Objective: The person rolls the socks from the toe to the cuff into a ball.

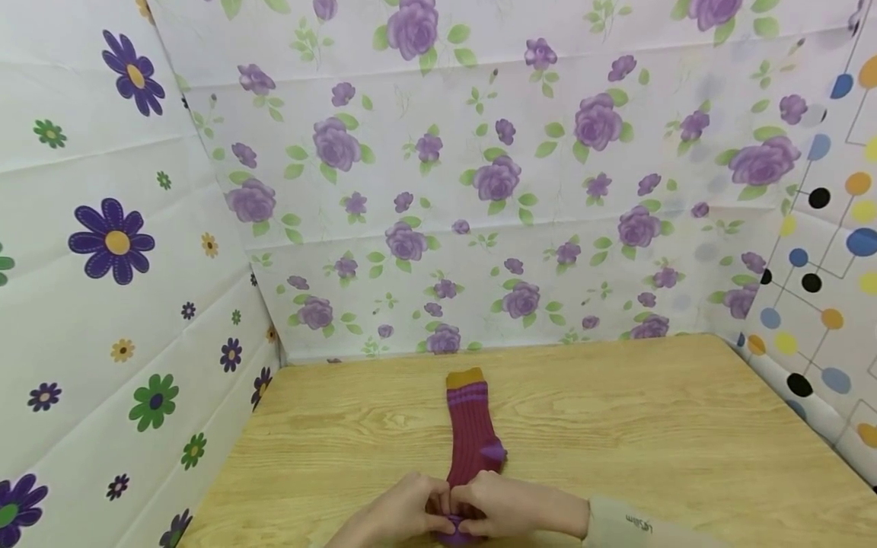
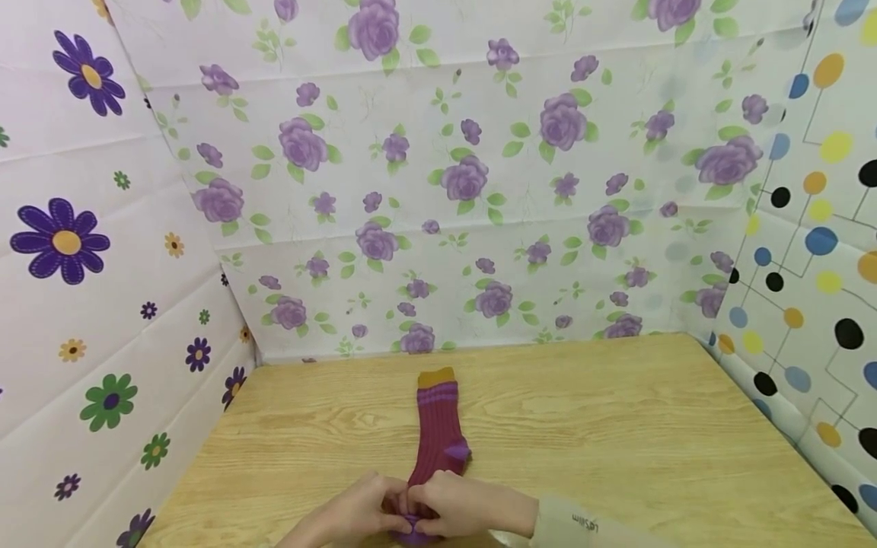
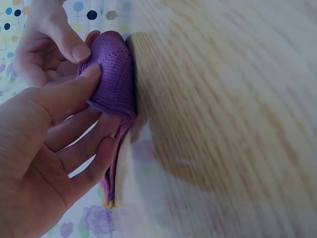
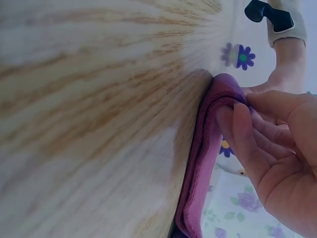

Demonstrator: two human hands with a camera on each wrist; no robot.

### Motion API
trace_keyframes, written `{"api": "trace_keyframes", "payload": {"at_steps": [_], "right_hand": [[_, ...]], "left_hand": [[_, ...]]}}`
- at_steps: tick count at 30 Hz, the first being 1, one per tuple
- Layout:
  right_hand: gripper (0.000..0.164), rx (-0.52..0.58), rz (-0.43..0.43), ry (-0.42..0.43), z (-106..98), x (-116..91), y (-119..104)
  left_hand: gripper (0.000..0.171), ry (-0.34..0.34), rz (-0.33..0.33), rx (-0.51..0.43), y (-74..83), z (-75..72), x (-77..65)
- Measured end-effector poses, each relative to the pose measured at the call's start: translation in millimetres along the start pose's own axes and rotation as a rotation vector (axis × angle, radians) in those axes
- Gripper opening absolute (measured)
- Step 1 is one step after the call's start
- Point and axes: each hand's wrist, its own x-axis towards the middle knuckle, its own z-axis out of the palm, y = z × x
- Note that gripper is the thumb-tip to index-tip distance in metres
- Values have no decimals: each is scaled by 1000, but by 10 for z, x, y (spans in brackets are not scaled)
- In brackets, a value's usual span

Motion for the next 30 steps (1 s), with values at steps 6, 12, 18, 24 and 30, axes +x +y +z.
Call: {"api": "trace_keyframes", "payload": {"at_steps": [6, 12, 18, 24, 30], "right_hand": [[2, -6, 15, 18, 34, 20, 21], [3, -41, -11, 59, 87, 40, 64], [7, -16, 21, 55, 87, 36, 61], [8, 22, 65, 56, 95, 41, 70], [8, 40, 114, 58, 84, 43, 48]], "left_hand": [[7, 31, 64, 138, -30, 14, 22], [4, 79, 103, 246, 4, 18, 37], [16, -2, 113, 277, 64, 5, 26], [24, -57, 70, 387, 121, -8, 19], [19, -42, 64, 446, 144, 24, 36]]}}
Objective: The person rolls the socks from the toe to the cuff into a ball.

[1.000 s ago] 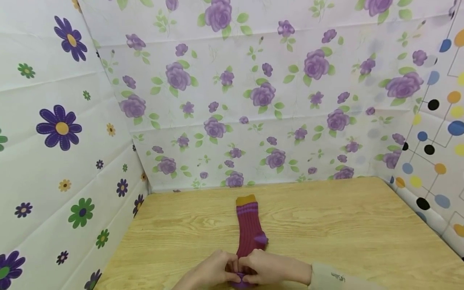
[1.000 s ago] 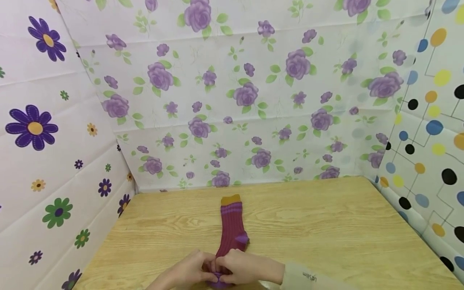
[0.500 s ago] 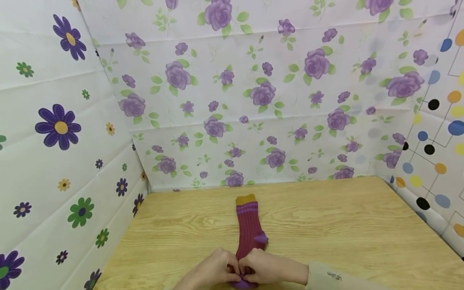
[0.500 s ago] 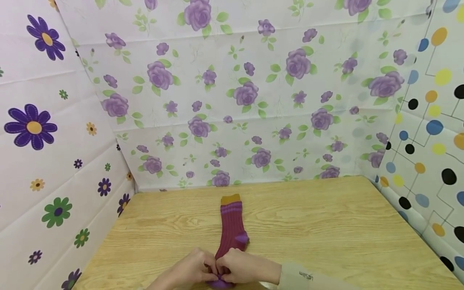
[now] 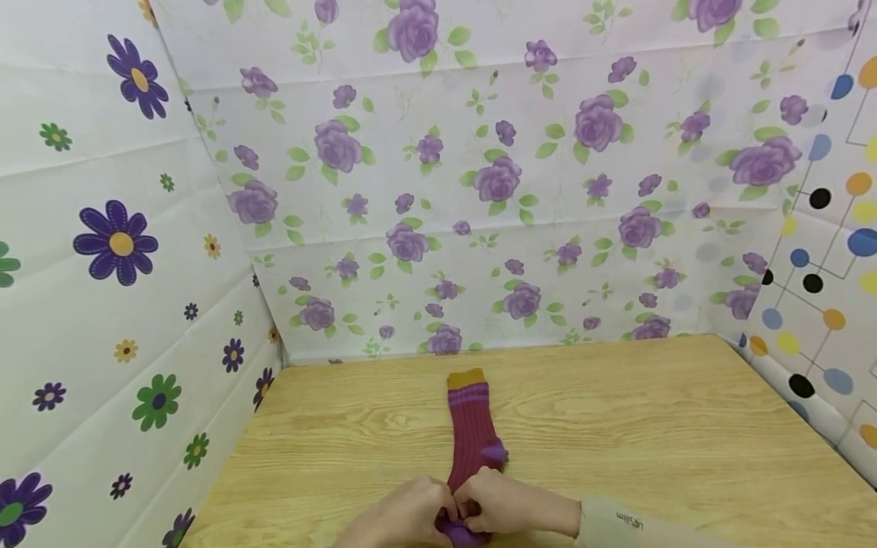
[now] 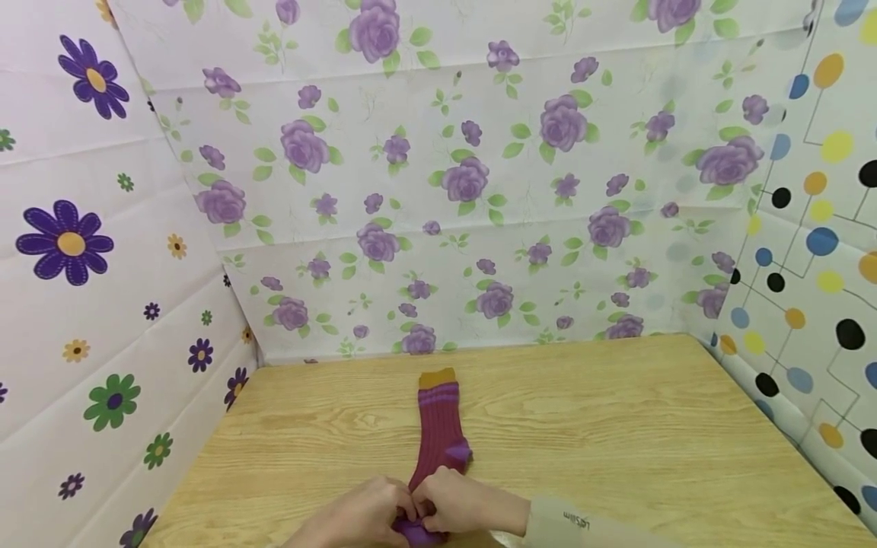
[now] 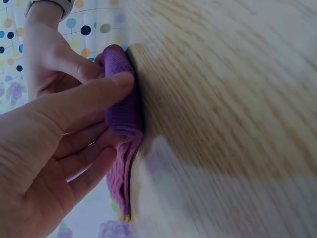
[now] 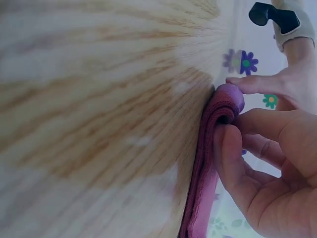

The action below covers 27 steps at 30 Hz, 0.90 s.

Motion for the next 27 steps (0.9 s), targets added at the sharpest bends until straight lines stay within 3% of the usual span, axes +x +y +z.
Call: {"api": "trace_keyframes", "payload": {"at_steps": [6, 13, 18, 23, 27], "right_hand": [[9, -12, 15, -3, -36, -16, -20], [14, 53, 18, -17, -83, -69, -38], [18, 93, 53, -53, -124, -81, -74], [13, 63, 132, -49, -145, -62, -107], [10, 54, 203, -22, -152, -35, -130]], "left_hand": [[13, 9, -29, -50, 11, 4, 17], [13, 4, 42, -139, -14, -10, 26], [13, -9, 39, -143, -51, -20, 39], [11, -10, -2, -78, -51, -17, 93], [10, -3, -119, -158, -43, -12, 136]]}}
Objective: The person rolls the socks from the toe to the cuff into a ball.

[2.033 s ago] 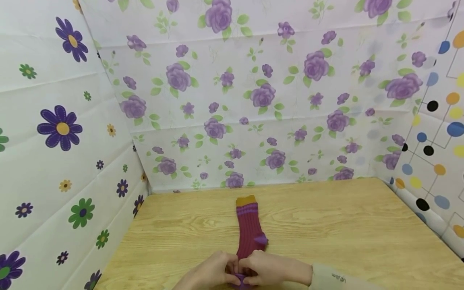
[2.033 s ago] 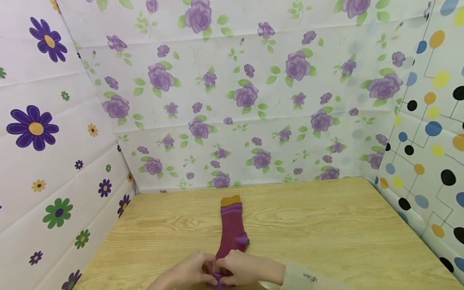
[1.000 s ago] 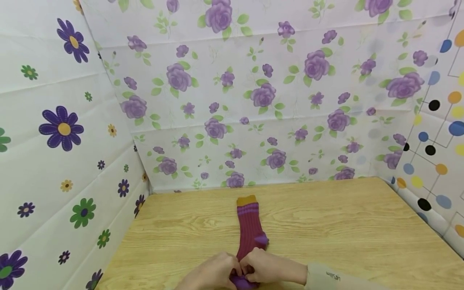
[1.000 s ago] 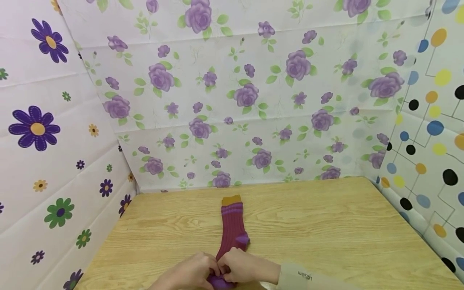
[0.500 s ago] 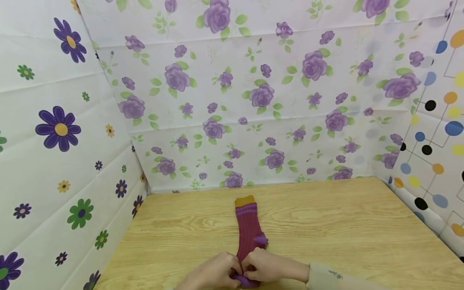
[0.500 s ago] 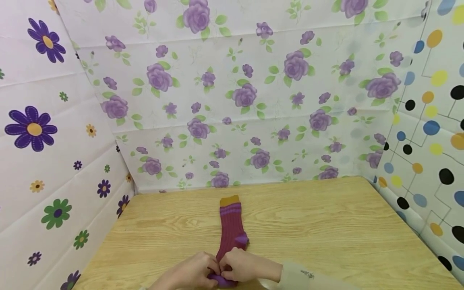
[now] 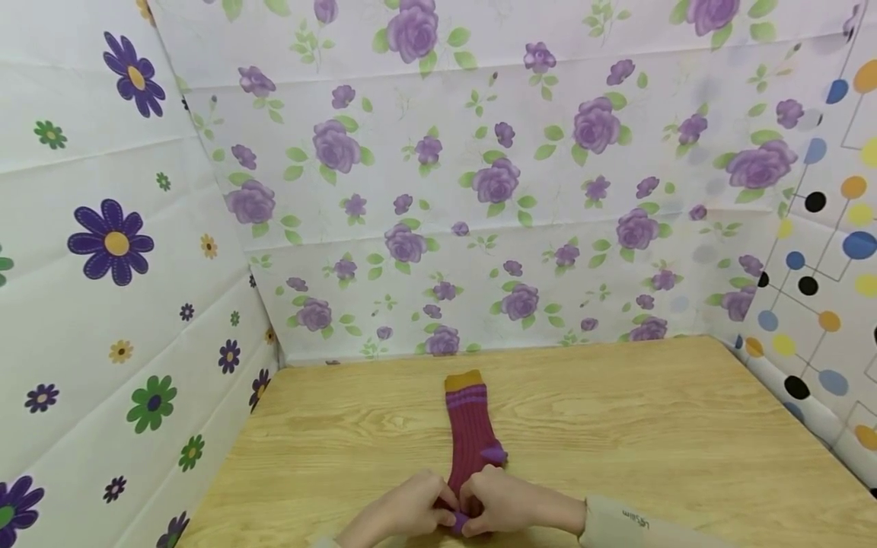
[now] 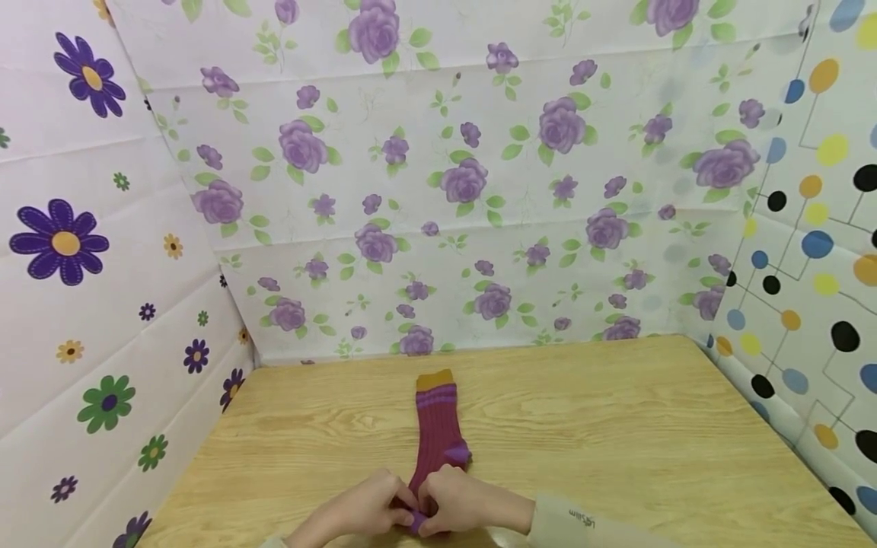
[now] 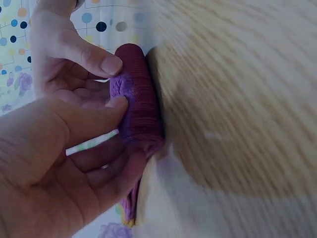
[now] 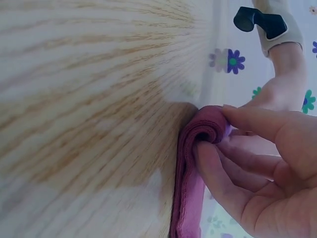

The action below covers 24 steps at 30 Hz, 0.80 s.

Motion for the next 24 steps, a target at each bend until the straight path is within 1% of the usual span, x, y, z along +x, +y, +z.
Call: {"api": "trace_keyframes", "payload": {"at_steps": [3, 5, 8, 10, 13, 15, 18, 20, 22, 24], "right_hand": [[7, 2, 25, 12, 12, 4, -11], [3, -5, 22, 15, 22, 5, -6], [4, -21, 7, 14, 38, 5, 12], [7, -43, -8, 14, 48, 4, 19], [8, -63, -32, 23, 56, 4, 31], [8, -54, -31, 30, 62, 10, 43], [8, -20, -5, 41, 71, 28, 65], [10, 11, 32, 53, 82, 38, 71], [13, 29, 57, 69, 87, 44, 71], [14, 42, 73, 85, 88, 48, 66]], "left_hand": [[8, 26, -96, -110, 16, 4, 13], [6, 49, -140, -176, 28, 0, 21], [5, 86, -191, -233, 42, -4, 35], [6, 111, -216, -248, 56, -4, 40], [11, 154, -242, -236, 77, 7, 50], [15, 193, -243, -222, 96, 15, 58], [18, 250, -215, -181, 121, 43, 79], [20, 281, -194, -151, 147, 63, 90], [22, 298, -182, -119, 167, 80, 99], [22, 306, -183, -92, 183, 89, 99]]}}
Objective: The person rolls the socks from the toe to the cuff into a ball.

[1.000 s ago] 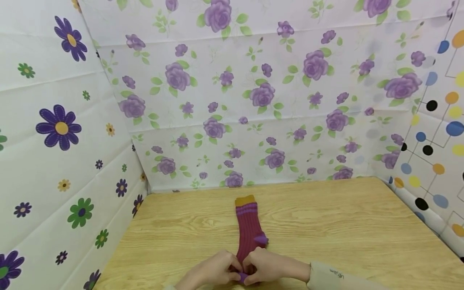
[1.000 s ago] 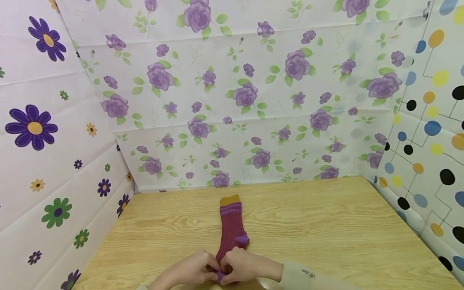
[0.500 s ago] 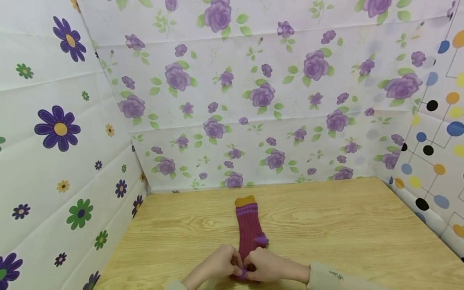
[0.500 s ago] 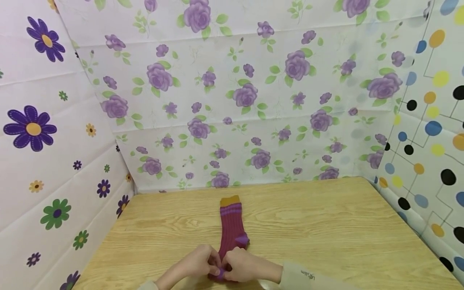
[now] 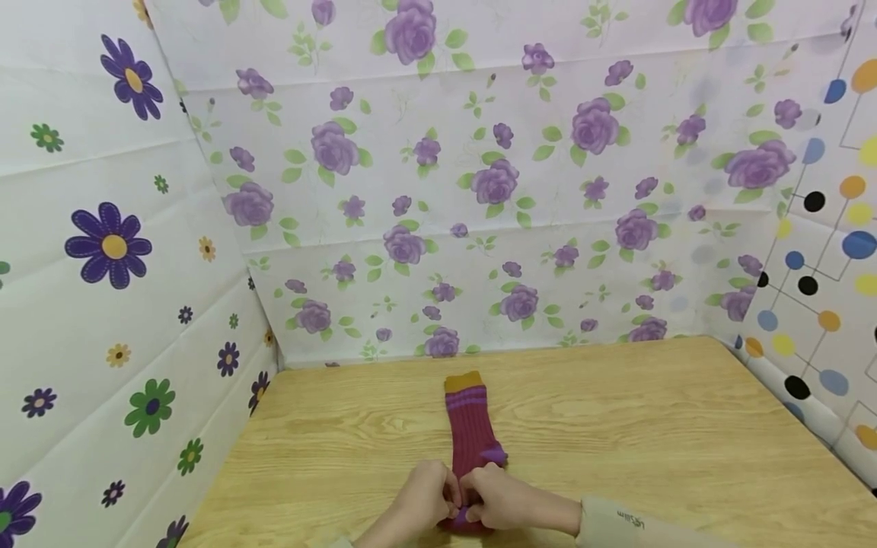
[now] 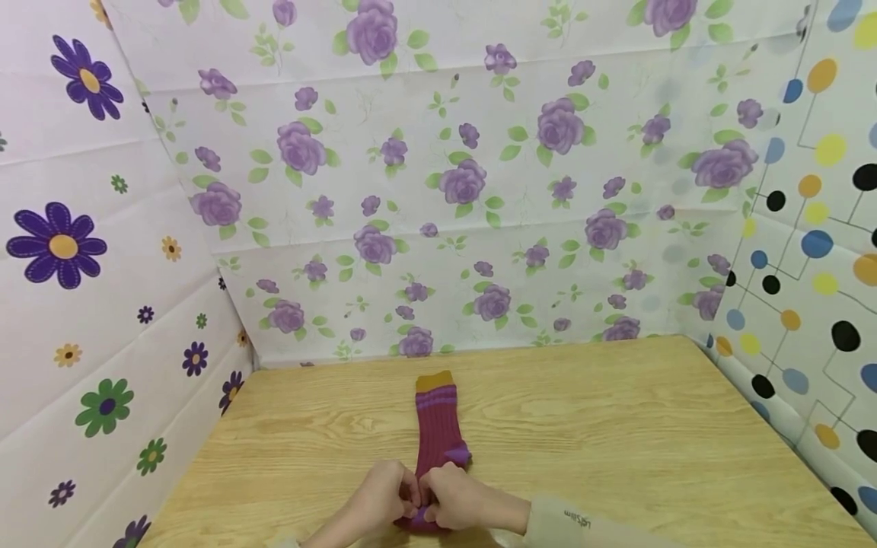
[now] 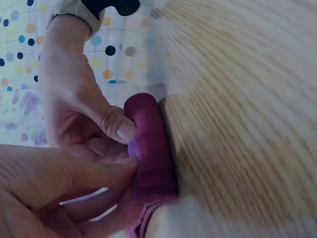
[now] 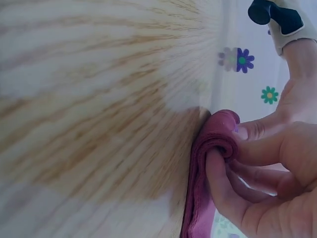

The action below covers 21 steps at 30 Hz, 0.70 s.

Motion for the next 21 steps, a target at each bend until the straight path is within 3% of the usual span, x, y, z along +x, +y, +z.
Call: {"api": "trace_keyframes", "payload": {"at_steps": [4, 9, 13, 17, 21], "right_hand": [[15, 6, 11, 23, -5, 15, -9], [16, -1, 19, 44, -16, 31, -24], [19, -25, 29, 58, -16, 51, -18], [20, -31, 51, 74, -10, 60, 14], [22, -27, 44, 109, -4, 56, 53]], "left_hand": [[17, -15, 72, 127, 18, -12, -12], [7, -133, 204, 272, 58, -68, -58], [15, -201, 214, 287, 83, -79, -77], [23, -180, 227, 409, 88, -26, -47], [22, -151, 198, 459, 97, -3, -14]]}}
